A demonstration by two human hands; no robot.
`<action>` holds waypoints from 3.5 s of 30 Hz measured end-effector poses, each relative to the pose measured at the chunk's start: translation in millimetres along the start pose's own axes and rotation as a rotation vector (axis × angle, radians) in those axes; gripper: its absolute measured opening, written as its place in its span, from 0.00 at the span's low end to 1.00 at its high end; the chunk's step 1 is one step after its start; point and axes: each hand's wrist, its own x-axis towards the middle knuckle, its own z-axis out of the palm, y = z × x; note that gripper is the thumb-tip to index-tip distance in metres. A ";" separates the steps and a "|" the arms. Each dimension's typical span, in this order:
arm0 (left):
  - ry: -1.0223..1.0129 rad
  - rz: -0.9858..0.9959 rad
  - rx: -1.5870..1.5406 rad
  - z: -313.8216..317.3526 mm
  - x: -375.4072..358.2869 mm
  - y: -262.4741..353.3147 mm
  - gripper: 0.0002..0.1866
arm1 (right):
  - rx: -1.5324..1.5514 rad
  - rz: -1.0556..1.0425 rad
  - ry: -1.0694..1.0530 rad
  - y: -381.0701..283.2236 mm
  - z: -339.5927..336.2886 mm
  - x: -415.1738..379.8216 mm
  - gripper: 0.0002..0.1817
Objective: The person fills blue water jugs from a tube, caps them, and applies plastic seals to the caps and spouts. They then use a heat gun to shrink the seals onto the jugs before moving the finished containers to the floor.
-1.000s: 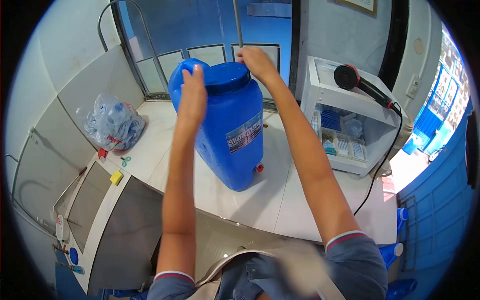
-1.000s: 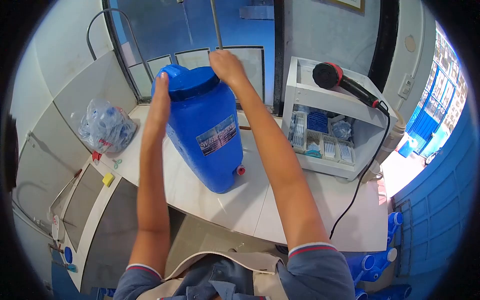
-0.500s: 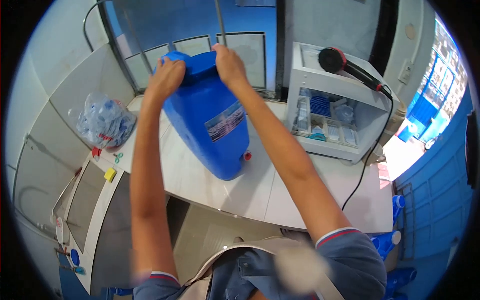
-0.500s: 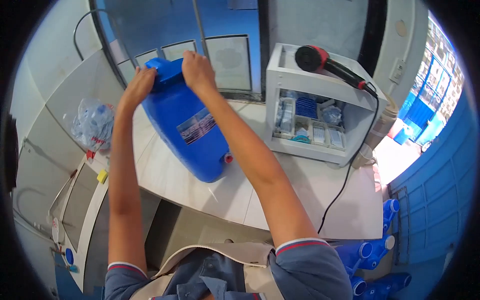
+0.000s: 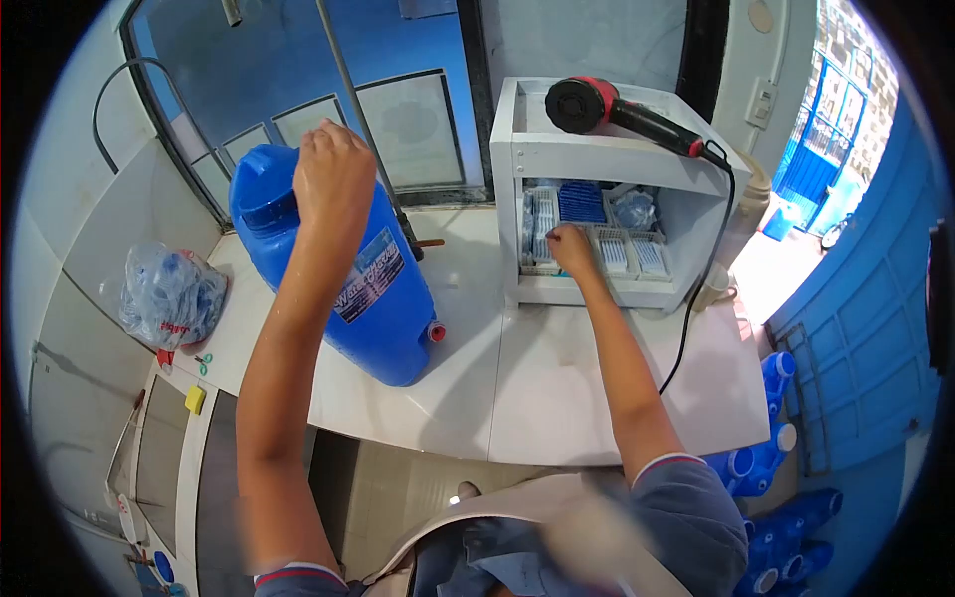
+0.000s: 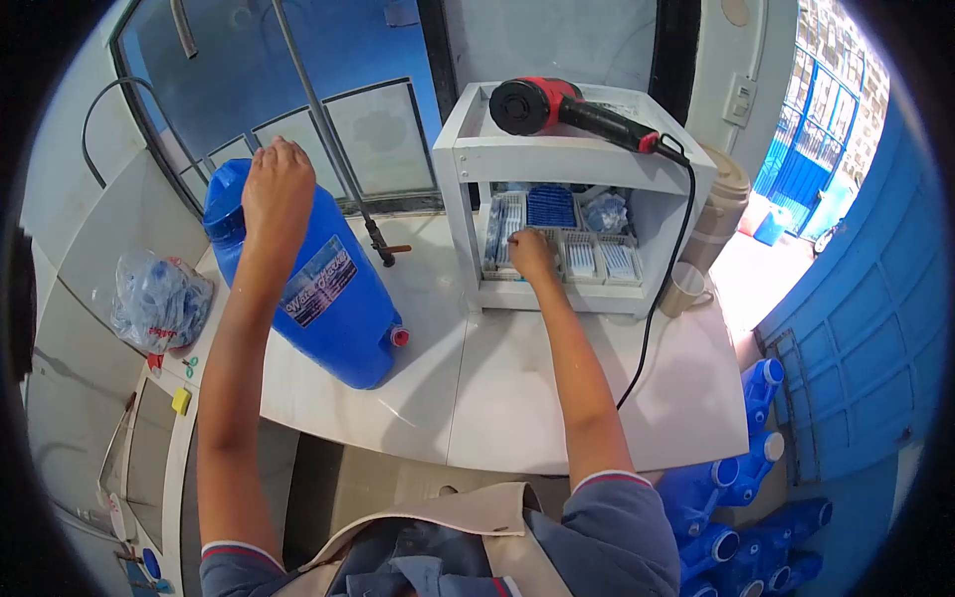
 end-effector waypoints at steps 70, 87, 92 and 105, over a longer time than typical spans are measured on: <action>0.152 -0.759 -2.507 12.7 -101.4 -105.7 0.07 | 0.262 -0.778 0.135 -354.3 -110.9 -42.6 0.23; 0.394 -0.718 -1.803 48.3 -92.9 -79.6 0.18 | 0.474 -0.615 -0.281 -367.7 -64.2 20.7 0.23; 0.368 -0.844 -1.439 22.0 -89.6 -69.8 0.17 | 0.659 -0.515 -0.367 -376.8 -55.0 26.0 0.23; 0.020 -0.810 -0.884 -1.9 -88.2 -70.3 0.13 | 0.778 -0.454 -0.422 -372.8 -39.0 36.0 0.33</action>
